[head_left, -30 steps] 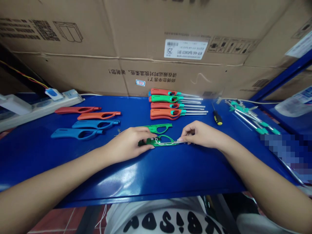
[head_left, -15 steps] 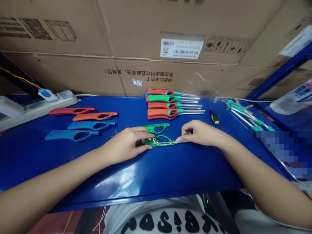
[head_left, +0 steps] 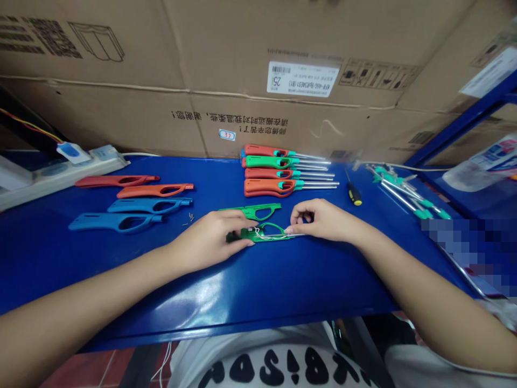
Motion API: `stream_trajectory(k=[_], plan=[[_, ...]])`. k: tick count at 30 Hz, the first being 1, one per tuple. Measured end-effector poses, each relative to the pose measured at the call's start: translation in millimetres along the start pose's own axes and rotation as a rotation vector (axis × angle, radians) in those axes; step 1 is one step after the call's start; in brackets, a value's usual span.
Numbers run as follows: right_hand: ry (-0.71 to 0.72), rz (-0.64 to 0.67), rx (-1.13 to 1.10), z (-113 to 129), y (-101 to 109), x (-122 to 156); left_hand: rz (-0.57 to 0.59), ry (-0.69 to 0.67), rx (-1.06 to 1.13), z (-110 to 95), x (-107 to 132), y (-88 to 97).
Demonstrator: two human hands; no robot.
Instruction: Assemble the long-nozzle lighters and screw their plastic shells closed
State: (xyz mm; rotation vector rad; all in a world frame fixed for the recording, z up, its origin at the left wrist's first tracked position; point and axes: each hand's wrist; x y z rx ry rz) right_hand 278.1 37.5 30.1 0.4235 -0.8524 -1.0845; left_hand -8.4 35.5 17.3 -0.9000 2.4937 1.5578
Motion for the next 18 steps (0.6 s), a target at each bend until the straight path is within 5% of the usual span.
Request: stream_trajectory(k=[9,13,18], plan=[[0.078,-0.015,0.096,-2,-1,0,-0.026,0.007,0.006,0,1,-3.5],[0.226,0.005,0.098,-1,-1,1,-0.042,-0.031,-0.009,0,1,-4.9],[0.493,-0.224,0.276,4,-13,2,-0.06,-0.12,-0.055,1,3,-9.2]])
Point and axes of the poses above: each hand's wrist, its own x-axis away from the middle knuckle, its own y-axis out of the back of the hand, z = x × y, and after that the axes turned 15 degrees about -y, right-handed
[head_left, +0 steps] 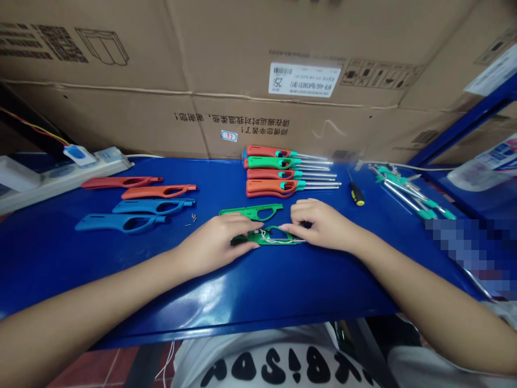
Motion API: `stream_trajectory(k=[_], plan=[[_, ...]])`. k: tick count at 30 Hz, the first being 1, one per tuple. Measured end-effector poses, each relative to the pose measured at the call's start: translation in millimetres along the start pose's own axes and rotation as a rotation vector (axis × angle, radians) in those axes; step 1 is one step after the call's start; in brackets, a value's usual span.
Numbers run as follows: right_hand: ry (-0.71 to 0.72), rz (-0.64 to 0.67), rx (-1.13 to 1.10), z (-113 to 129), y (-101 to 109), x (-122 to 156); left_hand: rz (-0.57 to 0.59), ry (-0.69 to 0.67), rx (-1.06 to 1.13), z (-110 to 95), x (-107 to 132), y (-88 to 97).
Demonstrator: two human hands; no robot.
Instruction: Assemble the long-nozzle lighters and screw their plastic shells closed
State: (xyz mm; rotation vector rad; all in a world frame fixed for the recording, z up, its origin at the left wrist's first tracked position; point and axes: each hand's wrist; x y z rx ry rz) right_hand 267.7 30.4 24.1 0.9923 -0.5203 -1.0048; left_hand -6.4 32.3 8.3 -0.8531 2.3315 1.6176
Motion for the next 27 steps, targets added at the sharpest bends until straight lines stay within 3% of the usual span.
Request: stream_trajectory(k=[4,9,18,27], plan=[[0.079,-0.068,0.097,9,-10,0,0.007,-0.027,-0.035,-1,1,-2.2],[0.084,-0.046,0.141,9,-14,0,-0.016,-0.011,-0.058,-2,2,-1.6],[0.056,-0.053,0.053,7,-20,-4,0.006,-0.011,-0.02,-5,0,0.7],[0.121,-0.079,0.051,6,-25,-3,0.044,-0.063,-0.073,-4,1,-0.9]])
Point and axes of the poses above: each hand's wrist, its own x-axis away from the middle knuckle, its own y-axis out of the back of the hand, z = x × y, and after that the axes turned 15 degrees about -y, right-handed
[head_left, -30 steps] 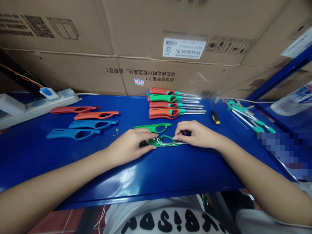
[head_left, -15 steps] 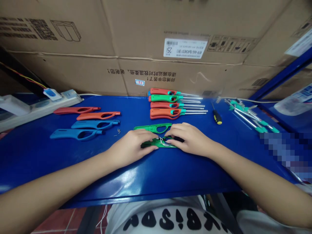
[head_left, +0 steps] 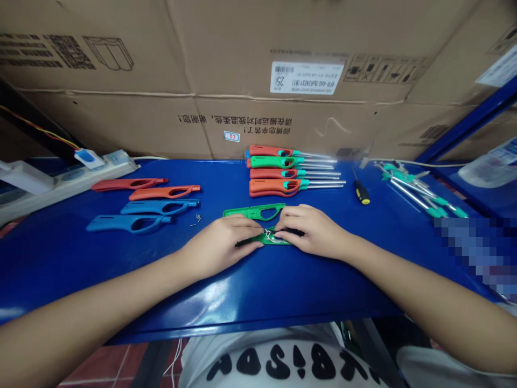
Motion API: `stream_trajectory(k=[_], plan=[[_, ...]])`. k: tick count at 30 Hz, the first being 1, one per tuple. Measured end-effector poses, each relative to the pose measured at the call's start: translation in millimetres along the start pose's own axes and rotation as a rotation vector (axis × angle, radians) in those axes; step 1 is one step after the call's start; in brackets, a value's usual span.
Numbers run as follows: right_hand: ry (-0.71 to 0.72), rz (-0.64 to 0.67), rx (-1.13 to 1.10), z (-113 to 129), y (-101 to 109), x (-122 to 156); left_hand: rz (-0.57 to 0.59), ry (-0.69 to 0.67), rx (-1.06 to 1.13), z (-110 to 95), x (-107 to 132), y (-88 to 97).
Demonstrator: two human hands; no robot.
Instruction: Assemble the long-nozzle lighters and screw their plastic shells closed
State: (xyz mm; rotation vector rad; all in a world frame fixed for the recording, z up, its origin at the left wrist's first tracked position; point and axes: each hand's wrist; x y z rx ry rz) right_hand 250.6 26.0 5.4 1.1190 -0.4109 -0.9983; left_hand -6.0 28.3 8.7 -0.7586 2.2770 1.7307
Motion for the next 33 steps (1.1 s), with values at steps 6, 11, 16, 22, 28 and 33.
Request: stream_trajectory(k=[6,11,16,22,28,33], plan=[[0.025,-0.031,0.061,2,1,2,0.109,-0.019,-0.162,-4,0,2.6],[0.064,-0.073,0.197,3,0,2,0.246,-0.026,-0.316,-13,-5,8.5],[0.18,-0.124,0.337,6,0,3,0.286,-0.054,-0.373,-18,-7,10.7],[0.218,-0.171,0.371,5,3,3,0.24,-0.042,-0.329,-15,-4,10.8],[0.188,-0.121,0.249,1,9,7,0.191,-0.053,-0.304,-9,-2,6.7],[0.144,0.04,0.295,6,12,10,0.178,-0.052,-0.29,-10,-2,5.5]])
Point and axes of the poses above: each hand's wrist, its own x-axis away from the middle knuckle, its own y-axis out of the back of the hand, z = x × y, and after that the axes turned 15 degrees about -y, right-handed
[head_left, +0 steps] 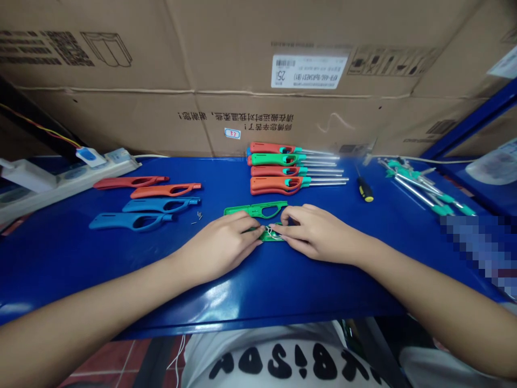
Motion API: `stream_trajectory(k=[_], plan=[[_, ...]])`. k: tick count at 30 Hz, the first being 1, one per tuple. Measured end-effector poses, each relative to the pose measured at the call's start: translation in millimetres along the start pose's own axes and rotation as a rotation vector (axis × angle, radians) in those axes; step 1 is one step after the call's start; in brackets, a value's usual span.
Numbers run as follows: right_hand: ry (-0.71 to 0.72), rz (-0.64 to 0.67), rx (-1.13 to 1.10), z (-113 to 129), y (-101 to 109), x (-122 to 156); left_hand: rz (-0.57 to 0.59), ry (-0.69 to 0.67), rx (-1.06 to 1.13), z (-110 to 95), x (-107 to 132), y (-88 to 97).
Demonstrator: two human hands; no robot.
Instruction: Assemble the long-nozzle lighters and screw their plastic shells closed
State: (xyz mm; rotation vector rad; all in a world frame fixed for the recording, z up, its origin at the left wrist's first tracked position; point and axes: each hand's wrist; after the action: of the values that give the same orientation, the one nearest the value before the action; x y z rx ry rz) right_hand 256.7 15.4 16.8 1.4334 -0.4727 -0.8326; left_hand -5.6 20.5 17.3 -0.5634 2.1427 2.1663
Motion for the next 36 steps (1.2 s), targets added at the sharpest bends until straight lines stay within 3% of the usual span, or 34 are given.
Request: stream_trajectory(k=[9,14,19,25,30,36], plan=[[-0.006,0.039,0.038,6,4,1,0.062,0.015,-0.05,-5,-1,1.3],[-0.125,-0.024,-0.122,4,6,2,0.019,0.059,0.036,-3,0,6.1],[-0.212,0.054,-0.211,5,4,3,0.006,0.125,0.098,-1,1,6.4],[-0.267,0.102,-0.405,4,11,1,0.009,0.045,0.133,1,3,1.5],[-0.366,0.182,-0.443,2,17,1,0.05,0.005,0.096,3,2,3.1],[-0.265,0.148,-0.426,-1,11,0,0.081,-0.068,0.002,3,1,5.5]])
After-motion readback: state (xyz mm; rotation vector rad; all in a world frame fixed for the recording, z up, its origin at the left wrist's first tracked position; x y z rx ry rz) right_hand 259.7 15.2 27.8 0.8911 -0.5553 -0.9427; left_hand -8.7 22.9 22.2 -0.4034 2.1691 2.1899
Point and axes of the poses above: each hand's wrist, its own x-axis away from the middle knuckle, its own y-axis out of the back of the hand, z = x × y, and after that the axes turned 15 degrees about -y, right-handed
